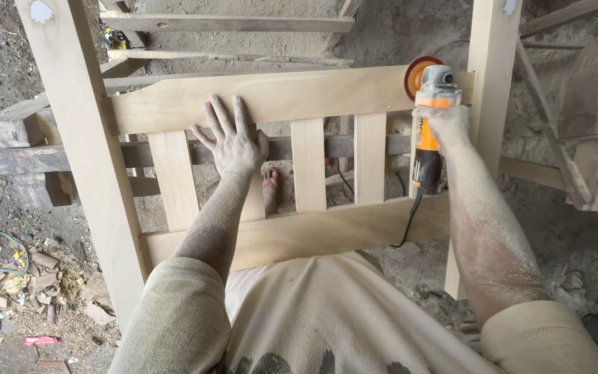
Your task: The person uses an electric orbital sander to smooth the surfaces of a wooden chair frame. They systematically sand the horizontal slats and vertical supports, moving the tool back and forth to remove rough edges and create a uniform finish.
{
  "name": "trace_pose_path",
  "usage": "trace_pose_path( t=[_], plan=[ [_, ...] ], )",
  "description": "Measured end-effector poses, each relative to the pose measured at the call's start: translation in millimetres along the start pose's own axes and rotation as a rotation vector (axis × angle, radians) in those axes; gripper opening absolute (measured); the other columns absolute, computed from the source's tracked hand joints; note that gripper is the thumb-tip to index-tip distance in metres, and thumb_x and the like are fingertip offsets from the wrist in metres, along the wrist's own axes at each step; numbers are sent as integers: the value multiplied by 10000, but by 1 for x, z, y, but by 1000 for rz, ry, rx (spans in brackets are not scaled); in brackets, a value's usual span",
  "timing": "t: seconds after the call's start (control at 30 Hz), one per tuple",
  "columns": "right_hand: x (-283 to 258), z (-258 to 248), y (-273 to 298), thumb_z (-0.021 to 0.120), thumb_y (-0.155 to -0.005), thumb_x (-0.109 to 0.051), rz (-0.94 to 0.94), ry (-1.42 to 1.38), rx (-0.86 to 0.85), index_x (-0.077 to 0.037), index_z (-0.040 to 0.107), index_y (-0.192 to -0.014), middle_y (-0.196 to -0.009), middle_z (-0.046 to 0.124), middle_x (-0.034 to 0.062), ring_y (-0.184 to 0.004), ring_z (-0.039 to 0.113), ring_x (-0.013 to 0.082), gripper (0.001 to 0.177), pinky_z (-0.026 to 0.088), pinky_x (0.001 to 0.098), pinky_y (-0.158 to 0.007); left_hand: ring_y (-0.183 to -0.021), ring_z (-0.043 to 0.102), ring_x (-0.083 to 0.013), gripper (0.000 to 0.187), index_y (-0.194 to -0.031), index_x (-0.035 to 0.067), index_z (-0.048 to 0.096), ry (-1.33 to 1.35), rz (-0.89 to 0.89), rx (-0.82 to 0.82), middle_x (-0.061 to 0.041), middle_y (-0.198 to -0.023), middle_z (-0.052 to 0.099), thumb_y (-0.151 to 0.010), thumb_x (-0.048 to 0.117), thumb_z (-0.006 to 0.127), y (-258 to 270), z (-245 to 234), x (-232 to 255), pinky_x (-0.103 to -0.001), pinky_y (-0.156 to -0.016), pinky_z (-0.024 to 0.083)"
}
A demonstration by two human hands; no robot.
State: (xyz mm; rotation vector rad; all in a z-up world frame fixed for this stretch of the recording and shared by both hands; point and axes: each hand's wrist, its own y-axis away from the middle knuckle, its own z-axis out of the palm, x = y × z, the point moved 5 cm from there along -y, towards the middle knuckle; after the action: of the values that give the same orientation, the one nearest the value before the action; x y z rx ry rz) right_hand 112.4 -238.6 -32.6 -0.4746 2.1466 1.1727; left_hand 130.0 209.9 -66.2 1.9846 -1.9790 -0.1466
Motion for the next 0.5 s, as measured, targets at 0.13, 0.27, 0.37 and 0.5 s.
trace_pose_path(
  t=[0.13,0.27,0.37,0.5],
  plan=[
    [2,-35,-16,838,-746,3,109,-83,80,-9,678,-1082,-895,703,92,-651,687,224,372,589,388,-542,-1580,-38,-457,905,-1678,163,114,15,-11,-25,-292,-1698,-40,-940,499,516,1,-1,3,-761,-1171,-89],
    [13,-22,-24,849,-750,-4,37,-89,16,-14,690,-1106,-907,717,75,-735,731,196,390,629,368,-612,-1586,-37,-458,913,-1684,169,119,34,-14,-36,-287,-1702,-36,-928,482,522,1,-8,4,-760,-1177,-86],
    [22,-13,-31,856,-734,-12,4,81,1,-41,683,-1093,-897,725,50,-747,748,177,399,663,357,-642,-1588,-38,-457,916,-1680,171,123,39,-29,-63,-285,-1707,-30,-916,466,533,1,-9,4,-757,-1178,-85],
    [16,-23,-45,860,-747,-9,0,-53,29,-18,709,-1082,-903,716,73,-734,722,216,367,616,395,-626,-1591,-38,-455,883,-1691,162,134,29,-3,-5,-291,-1712,-17,-952,442,527,0,-11,8,-766,-1175,-90]
  ],
)
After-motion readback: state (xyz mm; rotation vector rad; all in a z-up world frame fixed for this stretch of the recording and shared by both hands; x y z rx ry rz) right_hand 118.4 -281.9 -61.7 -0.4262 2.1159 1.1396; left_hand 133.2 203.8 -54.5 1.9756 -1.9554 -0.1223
